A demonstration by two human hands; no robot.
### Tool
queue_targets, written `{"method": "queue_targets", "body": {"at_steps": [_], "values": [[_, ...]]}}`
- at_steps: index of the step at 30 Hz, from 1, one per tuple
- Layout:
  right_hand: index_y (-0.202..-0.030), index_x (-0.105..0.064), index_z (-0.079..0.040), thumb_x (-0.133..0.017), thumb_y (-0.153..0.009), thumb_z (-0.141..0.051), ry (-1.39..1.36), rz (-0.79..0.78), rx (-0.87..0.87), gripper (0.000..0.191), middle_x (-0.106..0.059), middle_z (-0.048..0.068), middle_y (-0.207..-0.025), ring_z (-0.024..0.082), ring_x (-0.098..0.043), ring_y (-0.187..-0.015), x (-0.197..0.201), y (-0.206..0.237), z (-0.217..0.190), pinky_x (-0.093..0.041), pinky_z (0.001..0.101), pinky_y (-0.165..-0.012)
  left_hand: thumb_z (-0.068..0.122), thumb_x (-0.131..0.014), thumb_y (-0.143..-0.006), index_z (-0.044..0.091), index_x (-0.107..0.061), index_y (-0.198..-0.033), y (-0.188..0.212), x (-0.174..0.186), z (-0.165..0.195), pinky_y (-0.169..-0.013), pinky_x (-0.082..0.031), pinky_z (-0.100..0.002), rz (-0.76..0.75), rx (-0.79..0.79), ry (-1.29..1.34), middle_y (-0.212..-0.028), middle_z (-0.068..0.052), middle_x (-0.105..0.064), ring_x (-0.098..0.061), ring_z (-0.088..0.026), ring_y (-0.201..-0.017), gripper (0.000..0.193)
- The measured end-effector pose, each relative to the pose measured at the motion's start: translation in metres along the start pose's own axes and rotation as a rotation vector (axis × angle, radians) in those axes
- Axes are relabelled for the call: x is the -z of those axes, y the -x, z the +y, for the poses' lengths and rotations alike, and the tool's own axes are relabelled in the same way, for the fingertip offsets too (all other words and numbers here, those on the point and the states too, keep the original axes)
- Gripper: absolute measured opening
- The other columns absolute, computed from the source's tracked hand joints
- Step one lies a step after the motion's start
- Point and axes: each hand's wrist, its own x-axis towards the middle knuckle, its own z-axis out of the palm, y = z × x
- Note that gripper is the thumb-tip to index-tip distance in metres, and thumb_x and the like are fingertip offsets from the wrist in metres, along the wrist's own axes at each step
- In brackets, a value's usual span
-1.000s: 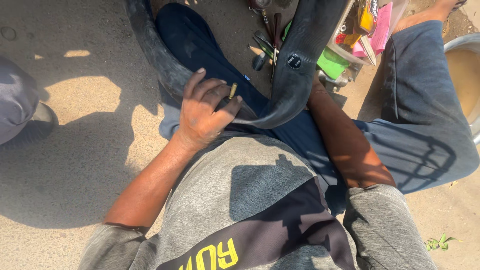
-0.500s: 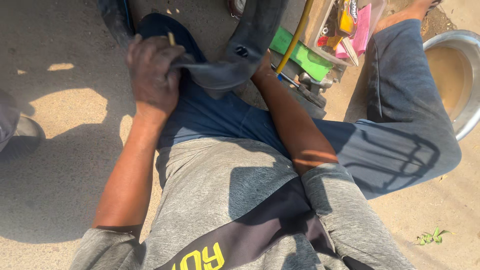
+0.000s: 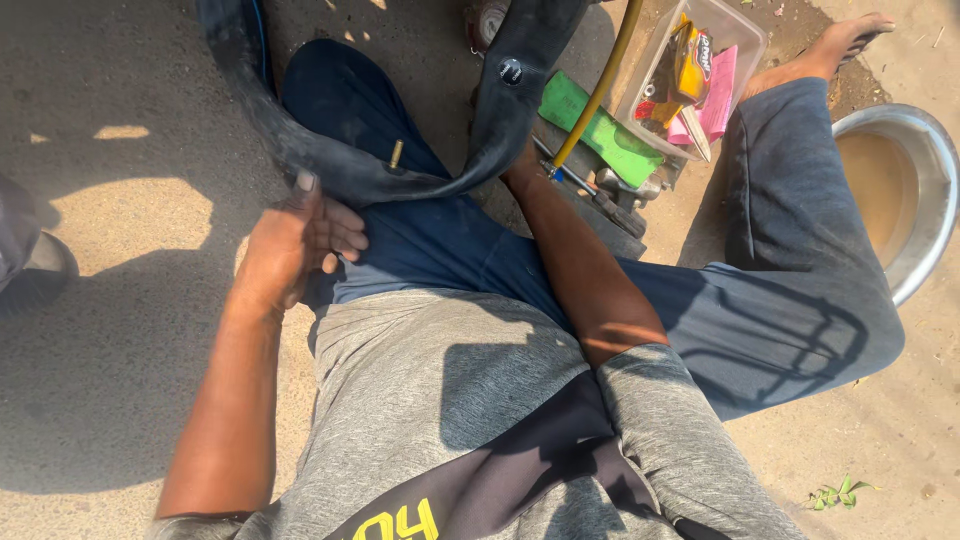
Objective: The person applies glue to a punctured tire tube, places a patch over the hole, and uses a hammer to secure it. They then inflate the tube using a hand pump and check for leaks.
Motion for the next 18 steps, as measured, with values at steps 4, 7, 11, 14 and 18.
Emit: {"method": "queue_targets", "body": {"at_steps": [4,7,11,14,18], "values": [[-0.136,-0.055,-0.003,-0.064,-0.099,-0.019,0.180,0.015,0.038,0.042,-0.061,0.012,-0.123,0.023,-0.060,-0.111,-0.011,-0.005,-0.005,-0.050,0.0358,-0.096,0.071,-0.029,-0.097,-0.007,-0.075,-0.094,-0.020,-0.018,-0.004,-0.050,-0.052,-0.027,-0.317,0.169,0.432,-0.080,-0.021,-0.077,-0.072,-0.023,-0.063,0.090],[-0.133,-0.060,-0.006,-0.056,-0.104,-0.029,0.150,0.018,-0.333,0.037,-0.066,0.010,-0.120,0.019,-0.064,-0.106,-0.017,-0.008,-0.005,-0.052,0.0330,-0.094,0.067,-0.032,-0.103,-0.004,-0.072,-0.087,-0.037,-0.034,-0.011,-0.057,-0.058,-0.030,-0.250,0.189,0.491,-0.086,-0.022,-0.076,-0.075,-0.025,-0.072,0.083],[-0.130,-0.065,-0.011,-0.047,-0.109,-0.040,0.139,-0.003,-0.723,0.040,-0.072,0.008,-0.117,0.015,-0.068,-0.102,-0.022,-0.009,0.001,-0.054,0.0304,-0.091,0.052,-0.047,-0.108,-0.005,-0.070,-0.094,-0.049,-0.038,-0.018,-0.073,-0.063,-0.040,-0.264,0.138,0.447,-0.100,-0.027,-0.075,-0.077,-0.031,-0.087,0.063],[-0.136,-0.061,-0.013,-0.048,-0.107,-0.041,0.106,-0.042,-0.685,0.042,-0.071,0.007,-0.123,0.016,-0.069,-0.106,-0.024,-0.007,0.013,-0.054,0.0302,-0.093,0.051,-0.047,-0.104,-0.003,-0.072,-0.096,-0.051,-0.035,-0.019,-0.077,-0.064,-0.041,-0.285,0.147,0.379,-0.102,-0.024,-0.077,-0.077,-0.028,-0.092,0.060],[-0.140,-0.057,-0.014,-0.053,-0.105,-0.038,0.238,-0.002,-0.392,0.043,-0.068,0.006,-0.130,0.017,-0.067,-0.113,-0.020,-0.002,0.037,-0.052,0.0301,-0.100,0.063,-0.041,-0.097,-0.008,-0.068,-0.110,-0.049,-0.035,-0.016,-0.080,-0.063,-0.044,-0.324,0.166,0.323,-0.111,-0.027,-0.076,-0.077,-0.033,-0.098,0.077]]}}
